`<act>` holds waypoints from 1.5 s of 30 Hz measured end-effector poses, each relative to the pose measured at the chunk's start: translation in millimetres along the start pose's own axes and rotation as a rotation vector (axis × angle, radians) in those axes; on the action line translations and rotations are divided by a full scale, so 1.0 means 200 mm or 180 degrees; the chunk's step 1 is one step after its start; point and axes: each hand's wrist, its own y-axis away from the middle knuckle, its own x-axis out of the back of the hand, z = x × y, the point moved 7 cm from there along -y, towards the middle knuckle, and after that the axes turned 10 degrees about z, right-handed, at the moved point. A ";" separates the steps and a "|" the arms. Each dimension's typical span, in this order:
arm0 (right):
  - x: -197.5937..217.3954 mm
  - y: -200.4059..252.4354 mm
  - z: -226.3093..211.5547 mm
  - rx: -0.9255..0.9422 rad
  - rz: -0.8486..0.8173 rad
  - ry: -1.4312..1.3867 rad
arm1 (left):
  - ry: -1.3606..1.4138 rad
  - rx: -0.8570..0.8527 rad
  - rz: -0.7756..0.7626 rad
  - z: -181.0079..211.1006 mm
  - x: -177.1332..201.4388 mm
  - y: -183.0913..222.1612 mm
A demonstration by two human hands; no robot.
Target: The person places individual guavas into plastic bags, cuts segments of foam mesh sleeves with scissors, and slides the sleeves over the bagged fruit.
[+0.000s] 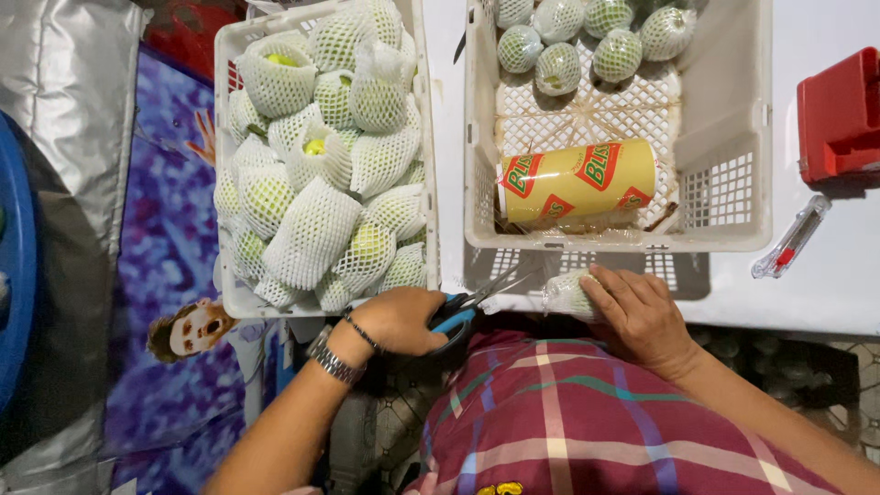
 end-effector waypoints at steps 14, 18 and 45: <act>-0.02 0.02 -0.02 -0.0389 0.0167 -0.0201 | -0.1011 -0.0329 -0.0218 0.06 0.03 -0.50; -0.01 0.01 -0.03 -0.0393 0.0294 -0.0294 | -0.0723 -0.0336 -0.0197 0.16 0.15 -0.42; 0.04 -0.01 -0.04 -0.0379 0.0395 -0.0311 | -0.0488 -0.0686 -0.0082 0.17 -0.02 -0.59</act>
